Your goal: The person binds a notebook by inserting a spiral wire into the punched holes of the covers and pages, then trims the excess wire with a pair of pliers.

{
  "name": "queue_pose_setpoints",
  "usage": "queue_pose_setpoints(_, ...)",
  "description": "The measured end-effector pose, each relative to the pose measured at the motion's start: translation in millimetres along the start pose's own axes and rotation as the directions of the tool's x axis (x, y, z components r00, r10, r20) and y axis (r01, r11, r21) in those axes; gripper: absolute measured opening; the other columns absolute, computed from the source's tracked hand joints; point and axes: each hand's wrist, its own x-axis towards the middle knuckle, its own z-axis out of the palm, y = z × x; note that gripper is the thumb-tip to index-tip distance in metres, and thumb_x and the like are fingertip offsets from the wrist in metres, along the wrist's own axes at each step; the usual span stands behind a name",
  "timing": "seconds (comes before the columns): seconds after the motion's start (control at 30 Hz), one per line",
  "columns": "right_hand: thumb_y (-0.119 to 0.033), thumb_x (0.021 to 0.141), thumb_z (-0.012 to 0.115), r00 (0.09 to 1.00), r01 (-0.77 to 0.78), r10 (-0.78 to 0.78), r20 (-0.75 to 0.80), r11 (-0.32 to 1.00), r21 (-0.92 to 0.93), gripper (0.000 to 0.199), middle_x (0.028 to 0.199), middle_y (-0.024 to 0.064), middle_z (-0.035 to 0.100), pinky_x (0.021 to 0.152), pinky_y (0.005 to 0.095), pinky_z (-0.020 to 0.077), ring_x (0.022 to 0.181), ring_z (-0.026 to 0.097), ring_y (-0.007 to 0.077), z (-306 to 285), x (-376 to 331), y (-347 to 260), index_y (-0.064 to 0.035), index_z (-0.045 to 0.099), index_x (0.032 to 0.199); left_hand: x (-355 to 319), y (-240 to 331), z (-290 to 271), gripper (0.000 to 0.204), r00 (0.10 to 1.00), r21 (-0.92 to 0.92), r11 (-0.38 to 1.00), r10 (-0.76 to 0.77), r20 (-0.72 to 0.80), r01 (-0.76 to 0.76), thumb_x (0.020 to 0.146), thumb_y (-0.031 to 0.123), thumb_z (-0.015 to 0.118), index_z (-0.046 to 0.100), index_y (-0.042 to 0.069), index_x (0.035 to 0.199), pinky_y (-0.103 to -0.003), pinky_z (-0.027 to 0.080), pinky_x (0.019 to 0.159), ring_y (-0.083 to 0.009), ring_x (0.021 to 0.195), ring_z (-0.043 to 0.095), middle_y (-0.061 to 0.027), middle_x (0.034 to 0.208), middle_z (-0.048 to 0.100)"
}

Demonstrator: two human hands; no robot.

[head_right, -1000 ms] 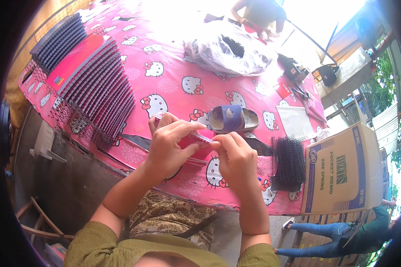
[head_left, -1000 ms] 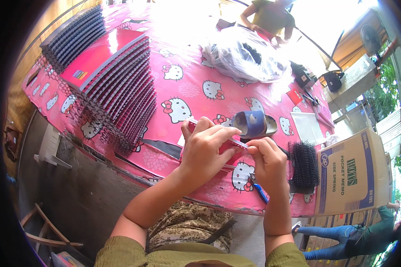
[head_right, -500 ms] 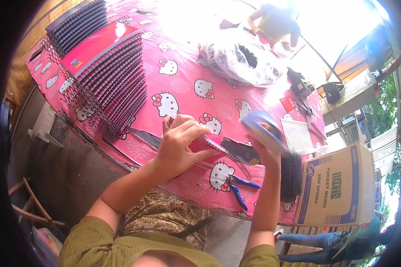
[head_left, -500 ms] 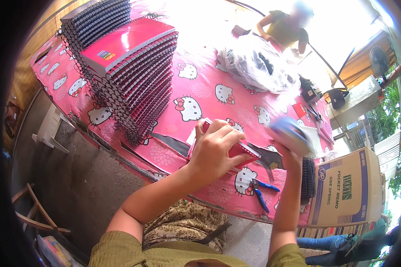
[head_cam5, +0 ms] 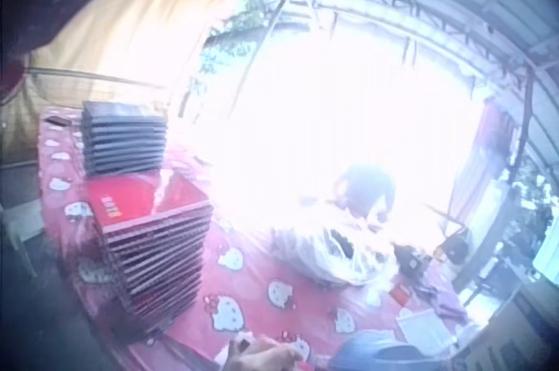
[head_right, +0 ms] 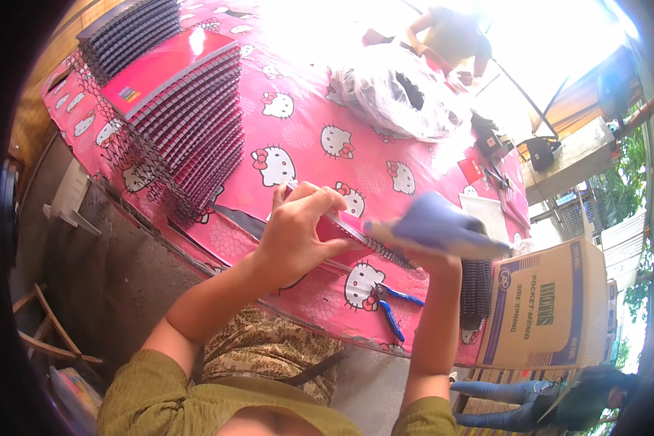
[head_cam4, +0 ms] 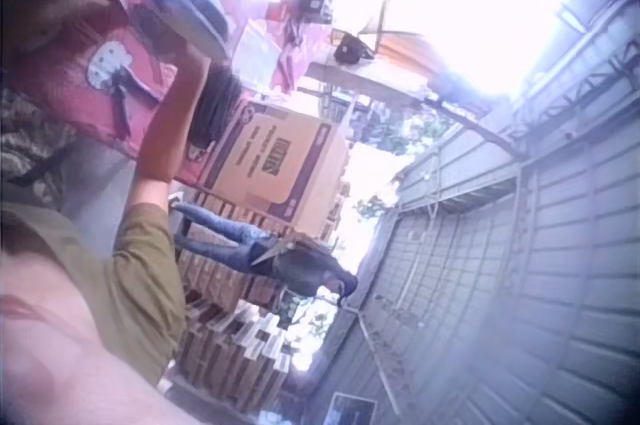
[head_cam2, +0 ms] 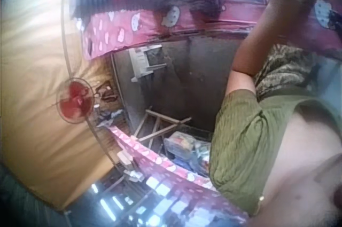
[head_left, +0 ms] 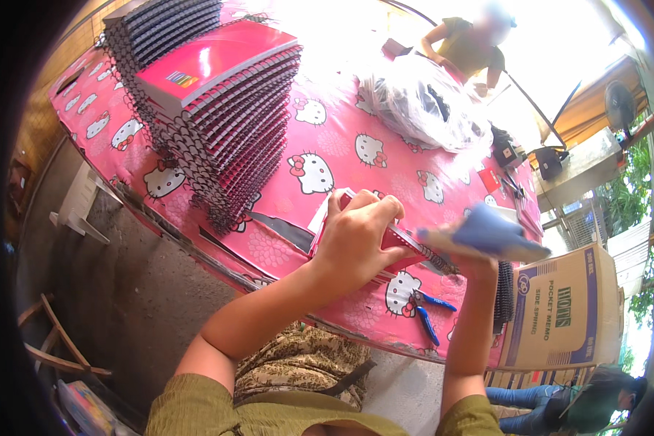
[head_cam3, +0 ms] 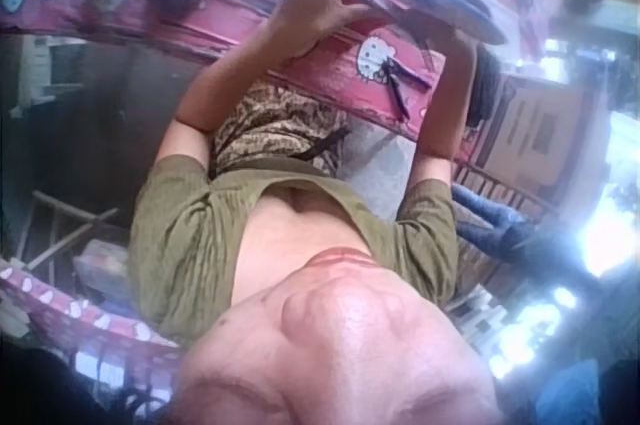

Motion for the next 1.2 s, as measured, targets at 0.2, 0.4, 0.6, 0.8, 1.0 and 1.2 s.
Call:
queue_pose_setpoints(0.2,-0.014,0.073,0.081,0.999,-0.038,0.032,0.021,0.912,0.408,0.039,0.093,0.0092,0.069,0.064,0.0301,0.0517,0.074,0.064,0.014,8,-1,-41,-0.0008,0.065,0.106,-2,-1,-1,0.045,1.0,-0.012,1.0,0.028,-0.012,-0.028,0.065,0.028,0.085,0.063,0.012,0.1,-0.042,0.031,0.093,-0.017,0.097,0.058,0.0015,0.09,0.066)
queue_pose_setpoints(0.4,-0.011,0.07,0.079,0.964,-0.235,0.16,-0.21,0.884,-0.404,0.036,0.105,0.0155,0.066,0.077,0.0355,0.0516,0.092,0.065,0.026,9,4,-21,0.0007,0.06,0.098,-2,0,0,0.033,0.998,0.033,0.997,0.066,0.004,-0.066,0.068,0.025,0.082,0.066,0.016,0.096,-0.043,0.031,0.092,-0.0167,0.099,0.057,0.0035,0.092,0.067)
queue_pose_setpoints(0.6,-0.013,0.081,0.072,0.963,-0.091,-0.1,-0.249,0.75,-0.655,0.036,0.118,0.0166,0.062,0.087,0.0383,0.0488,0.101,0.062,0.0313,0,-10,-52,0.0011,0.065,0.112,-3,-1,1,0.029,0.998,0.052,0.997,0.055,0.013,-0.056,0.069,0.021,0.08,0.067,0.017,0.094,-0.043,0.031,0.092,-0.0159,0.098,0.056,0.0049,0.09,0.067)
queue_pose_setpoints(0.8,-0.015,0.088,0.068,1.0,0.011,-0.024,-0.017,0.862,-0.507,0.026,0.092,0.0126,0.063,0.065,0.031,0.047,0.074,0.06,0.0207,39,-28,-125,0.0019,0.064,0.107,-2,-1,-1,0.026,0.999,0.057,0.997,0.042,0.005,-0.042,0.07,0.023,0.08,0.068,0.016,0.091,-0.041,0.031,0.09,-0.016,0.095,0.056,0.0044,0.086,0.067)
queue_pose_setpoints(1.0,-0.014,0.083,0.071,0.987,-0.05,0.001,-0.164,0.954,-0.294,0.029,0.09,0.0158,0.062,0.069,0.0369,0.0482,0.077,0.061,0.0294,49,-30,-125,-0.0004,0.062,0.107,-1,1,0,0.026,0.998,0.05,0.997,0.06,0.013,-0.061,0.069,0.022,0.08,0.068,0.015,0.092,-0.04,0.03,0.089,-0.0162,0.095,0.056,0.004,0.085,0.067)
queue_pose_setpoints(1.2,-0.018,0.08,0.077,0.974,0.0,-0.115,-0.193,0.859,-0.511,0.023,0.081,0.0132,0.061,0.067,0.0355,0.0484,0.074,0.063,0.0253,52,-38,-129,-0.0017,0.064,0.09,-1,-2,0,0.027,0.997,0.042,0.997,0.07,0.016,-0.071,0.068,0.02,0.08,0.068,0.015,0.092,-0.04,0.03,0.089,-0.0163,0.094,0.055,0.0041,0.086,0.067)
